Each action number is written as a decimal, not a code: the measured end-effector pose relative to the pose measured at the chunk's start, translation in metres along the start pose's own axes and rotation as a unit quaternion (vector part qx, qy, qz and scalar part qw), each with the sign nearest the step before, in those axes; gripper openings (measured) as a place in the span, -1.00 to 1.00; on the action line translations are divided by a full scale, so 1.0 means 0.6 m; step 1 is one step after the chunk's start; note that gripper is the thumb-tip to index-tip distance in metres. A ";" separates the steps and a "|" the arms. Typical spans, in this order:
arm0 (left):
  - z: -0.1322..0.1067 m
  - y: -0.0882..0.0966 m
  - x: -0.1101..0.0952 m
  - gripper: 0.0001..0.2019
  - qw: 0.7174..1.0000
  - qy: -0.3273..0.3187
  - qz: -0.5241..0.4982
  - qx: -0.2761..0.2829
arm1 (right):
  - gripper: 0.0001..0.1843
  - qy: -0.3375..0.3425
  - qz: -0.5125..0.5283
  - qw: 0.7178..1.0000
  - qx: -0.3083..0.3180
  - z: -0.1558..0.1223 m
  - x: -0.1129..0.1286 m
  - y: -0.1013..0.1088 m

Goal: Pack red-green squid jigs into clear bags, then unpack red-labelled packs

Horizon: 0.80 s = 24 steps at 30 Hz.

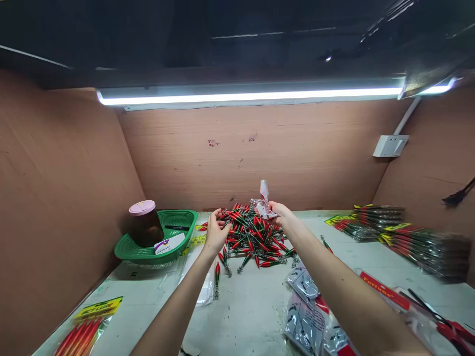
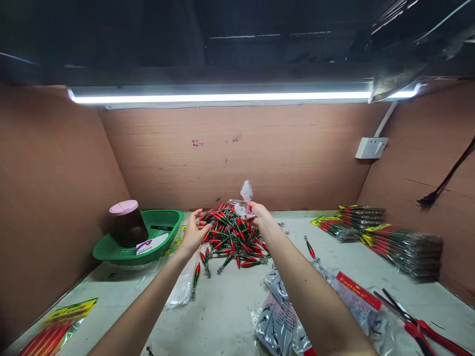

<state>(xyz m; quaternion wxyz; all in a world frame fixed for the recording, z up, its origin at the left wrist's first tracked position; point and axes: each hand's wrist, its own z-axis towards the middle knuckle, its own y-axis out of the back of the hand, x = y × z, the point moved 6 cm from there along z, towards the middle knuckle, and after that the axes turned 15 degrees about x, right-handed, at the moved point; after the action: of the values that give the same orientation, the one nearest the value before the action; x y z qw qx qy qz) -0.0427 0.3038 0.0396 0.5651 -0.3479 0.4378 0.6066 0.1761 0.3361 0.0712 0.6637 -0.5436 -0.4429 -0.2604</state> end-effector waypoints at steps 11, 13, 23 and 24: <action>-0.064 0.011 -0.021 -0.72 0.999 0.004 0.050 0.009 | -0.63 -0.042 -0.057 0.996 -0.053 0.061 0.048 -0.013; -0.081 0.001 -0.035 -0.77 0.997 0.002 0.063 0.044 | -0.64 -0.026 -0.062 0.996 -0.058 0.060 0.057 -0.011; -0.145 -0.083 -0.049 -0.85 0.971 0.015 0.116 0.207 | -0.70 0.097 -0.119 0.985 -0.081 0.015 0.101 0.012; -0.149 -0.087 -0.045 -0.85 0.968 0.022 0.125 0.219 | -0.71 0.114 -0.127 0.982 -0.084 0.009 0.113 0.011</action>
<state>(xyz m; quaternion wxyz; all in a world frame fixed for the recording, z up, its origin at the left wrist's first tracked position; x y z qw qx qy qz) 0.0057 0.2099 0.0238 0.5375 -0.1720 0.6124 0.5537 0.2117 0.3523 0.1274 0.6237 -0.5030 -0.4062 -0.4392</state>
